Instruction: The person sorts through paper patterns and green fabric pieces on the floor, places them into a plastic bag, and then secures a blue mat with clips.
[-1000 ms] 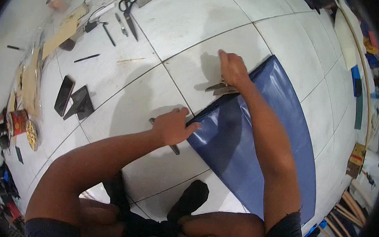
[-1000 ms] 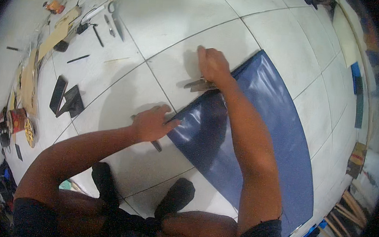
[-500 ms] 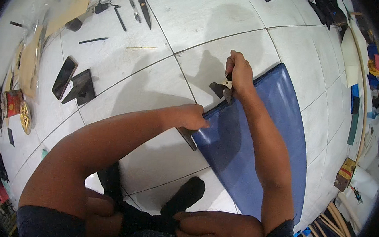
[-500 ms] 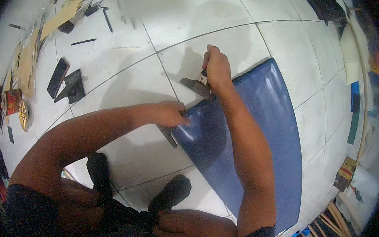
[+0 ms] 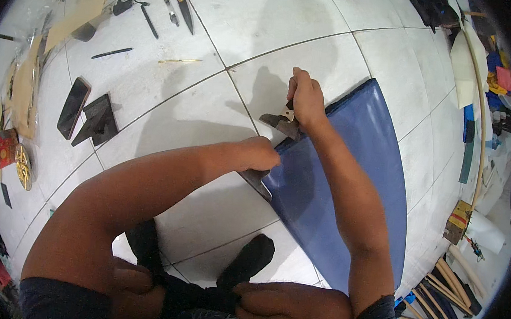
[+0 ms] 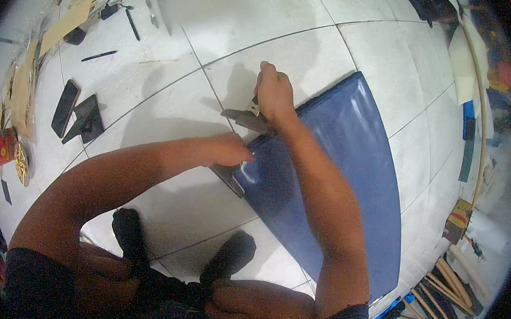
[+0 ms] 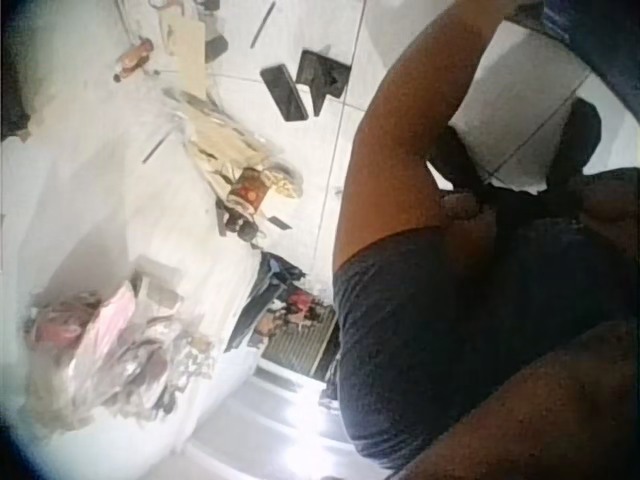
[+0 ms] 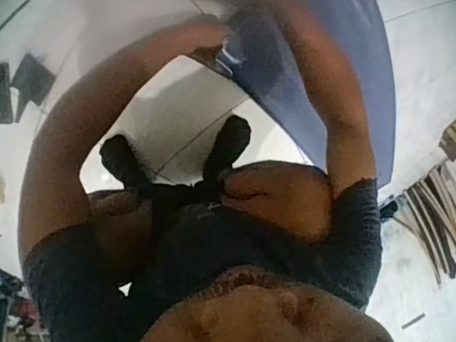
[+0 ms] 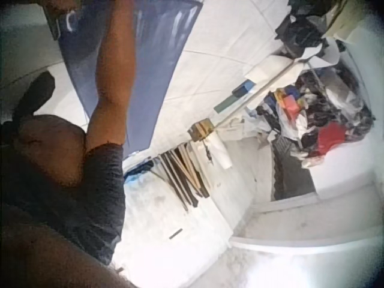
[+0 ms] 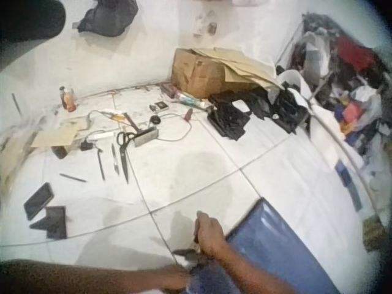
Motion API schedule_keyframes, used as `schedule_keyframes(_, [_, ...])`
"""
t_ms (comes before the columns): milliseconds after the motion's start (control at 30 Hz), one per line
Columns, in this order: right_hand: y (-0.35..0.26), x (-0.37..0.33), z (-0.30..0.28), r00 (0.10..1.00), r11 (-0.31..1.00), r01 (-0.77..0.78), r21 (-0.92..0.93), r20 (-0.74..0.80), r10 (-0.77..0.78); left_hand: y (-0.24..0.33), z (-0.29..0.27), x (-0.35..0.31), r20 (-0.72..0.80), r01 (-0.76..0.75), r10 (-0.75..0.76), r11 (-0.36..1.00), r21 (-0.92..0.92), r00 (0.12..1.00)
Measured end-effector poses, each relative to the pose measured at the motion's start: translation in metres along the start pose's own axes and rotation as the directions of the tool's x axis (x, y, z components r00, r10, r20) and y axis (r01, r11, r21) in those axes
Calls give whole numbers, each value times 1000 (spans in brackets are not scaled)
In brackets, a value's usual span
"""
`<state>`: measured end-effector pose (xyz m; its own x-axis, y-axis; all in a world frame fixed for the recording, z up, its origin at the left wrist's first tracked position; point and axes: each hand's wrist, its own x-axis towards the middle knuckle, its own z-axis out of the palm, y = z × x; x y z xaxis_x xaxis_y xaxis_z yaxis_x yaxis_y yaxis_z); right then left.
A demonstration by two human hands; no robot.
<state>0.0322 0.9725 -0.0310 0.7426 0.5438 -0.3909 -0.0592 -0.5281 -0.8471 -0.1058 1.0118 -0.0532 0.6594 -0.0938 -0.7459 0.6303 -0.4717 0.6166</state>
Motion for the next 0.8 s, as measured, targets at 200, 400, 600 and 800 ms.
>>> schedule_keyframes(200, [4, 3, -3, 1000, 999, -22, -31, -19, 21, 0, 2, -12, -39, -32, 32, 999, 4, 999])
schedule_keyframes(400, [-8, 0, 0, 999, 1000, -31, -5, -18, 31, -15, 10, -2, 40, 89, -81, 958, -274, 996])
schedule_keyframes(600, [-10, -6, 6, 998, 1000, 3, -30, -62, -5, -20, 25, -2, -127, 90, -109, 984, -151, 986])
schedule_keyframes(800, [6, -12, 26, 953, 802, 301, -516, 140, -267, -20, 20, -14, -94, 94, -133, 938, -335, 987])
